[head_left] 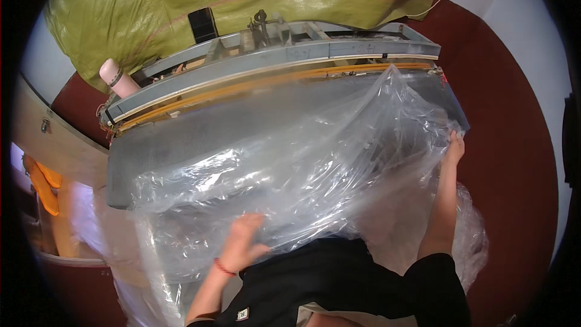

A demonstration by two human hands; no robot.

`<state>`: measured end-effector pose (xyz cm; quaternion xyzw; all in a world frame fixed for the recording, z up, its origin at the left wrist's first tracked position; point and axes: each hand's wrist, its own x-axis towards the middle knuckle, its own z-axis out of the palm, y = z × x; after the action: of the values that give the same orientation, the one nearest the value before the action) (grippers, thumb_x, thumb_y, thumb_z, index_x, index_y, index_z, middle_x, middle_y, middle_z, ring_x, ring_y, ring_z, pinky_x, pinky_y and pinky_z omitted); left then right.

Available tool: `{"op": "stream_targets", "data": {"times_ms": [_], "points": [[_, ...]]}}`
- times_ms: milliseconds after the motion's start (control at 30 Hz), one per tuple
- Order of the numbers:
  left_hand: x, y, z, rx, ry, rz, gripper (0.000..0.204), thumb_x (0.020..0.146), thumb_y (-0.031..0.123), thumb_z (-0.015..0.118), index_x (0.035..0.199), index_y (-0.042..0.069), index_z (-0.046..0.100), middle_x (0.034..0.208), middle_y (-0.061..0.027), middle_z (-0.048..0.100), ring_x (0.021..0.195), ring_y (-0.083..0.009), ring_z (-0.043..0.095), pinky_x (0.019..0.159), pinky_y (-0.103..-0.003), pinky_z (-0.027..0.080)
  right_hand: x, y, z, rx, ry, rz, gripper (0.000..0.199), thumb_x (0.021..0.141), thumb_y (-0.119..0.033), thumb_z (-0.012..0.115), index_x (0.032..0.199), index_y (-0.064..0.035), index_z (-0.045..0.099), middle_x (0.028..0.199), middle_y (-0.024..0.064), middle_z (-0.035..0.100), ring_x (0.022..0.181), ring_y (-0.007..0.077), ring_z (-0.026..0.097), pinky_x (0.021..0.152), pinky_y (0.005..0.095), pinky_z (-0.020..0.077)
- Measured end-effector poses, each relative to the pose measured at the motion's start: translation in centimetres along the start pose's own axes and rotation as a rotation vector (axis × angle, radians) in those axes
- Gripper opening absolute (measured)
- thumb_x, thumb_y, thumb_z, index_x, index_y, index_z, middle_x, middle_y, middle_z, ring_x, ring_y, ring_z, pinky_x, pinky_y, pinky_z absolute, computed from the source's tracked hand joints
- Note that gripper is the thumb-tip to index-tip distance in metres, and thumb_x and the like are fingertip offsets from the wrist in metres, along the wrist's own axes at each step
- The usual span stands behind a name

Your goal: Manually adjusting, stretching, and folding large plastic sheets on a mechanical workbench.

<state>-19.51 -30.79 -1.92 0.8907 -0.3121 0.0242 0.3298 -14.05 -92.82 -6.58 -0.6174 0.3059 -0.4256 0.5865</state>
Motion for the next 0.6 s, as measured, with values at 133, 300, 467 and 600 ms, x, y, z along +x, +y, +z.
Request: {"op": "stream_targets", "data": {"times_ms": [133, 300, 467, 600], "points": [[-2.3, -2.9, 5.3, -0.349, -0.317, -0.017, 0.025, 0.073, 0.018, 0.064, 0.092, 0.003, 0.057, 0.091, -0.0119, 0.059, 0.082, -0.0264, 0.057, 0.070, -0.034, 0.045, -1.3, -4.5, 5.2, 0.113, 0.168, -0.241, 0.040, 0.079, -0.009, 0.057, 0.111, 0.0088, 0.042, 0.105, 0.0138, 0.052, 0.092, 0.0176, 0.052, 0.082, 0.0280, 0.0400], [-3.5, -7.0, -6.7, -1.075, 0.527, -0.583, 0.022, 0.088, 0.028, 0.045, 0.073, 0.013, 0.050, 0.057, 0.0040, 0.045, 0.049, -0.0056, 0.044, 0.043, -0.022, 0.037, -9.6, -16.3, 16.5, 0.011, -0.409, -0.314, 0.041, 0.079, -0.030, 0.060, 0.107, -0.0014, 0.052, 0.096, 0.0058, 0.055, 0.088, 0.0132, 0.051, 0.079, 0.0266, 0.0377], [-20.8, -26.8, -23.3, -0.733, 1.515, -1.003, 0.014, 0.084, 0.014, 0.046, 0.089, 0.003, 0.054, 0.085, -0.0032, 0.055, 0.082, -0.0097, 0.050, 0.077, -0.025, 0.040, -19.4, -22.2, 25.2, 0.151, -1.116, -0.267, 0.027, 0.081, -0.021, 0.058, 0.101, -0.0031, 0.053, 0.067, -0.0044, 0.049, 0.064, 0.0025, 0.043, 0.059, 0.0170, 0.0335], [-10.7, -17.7, -23.7, -0.026, 1.355, -0.590, 0.030, 0.085, 0.013, 0.045, 0.110, -0.003, 0.050, 0.110, -0.0102, 0.053, 0.104, -0.0178, 0.047, 0.091, -0.029, 0.034, -23.5, -24.7, 27.3, 0.177, -1.163, -0.313, 0.022, 0.077, -0.011, 0.063, 0.096, -0.0018, 0.054, 0.056, -0.0069, 0.044, 0.054, -0.0001, 0.038, 0.051, 0.0153, 0.0297]]}}
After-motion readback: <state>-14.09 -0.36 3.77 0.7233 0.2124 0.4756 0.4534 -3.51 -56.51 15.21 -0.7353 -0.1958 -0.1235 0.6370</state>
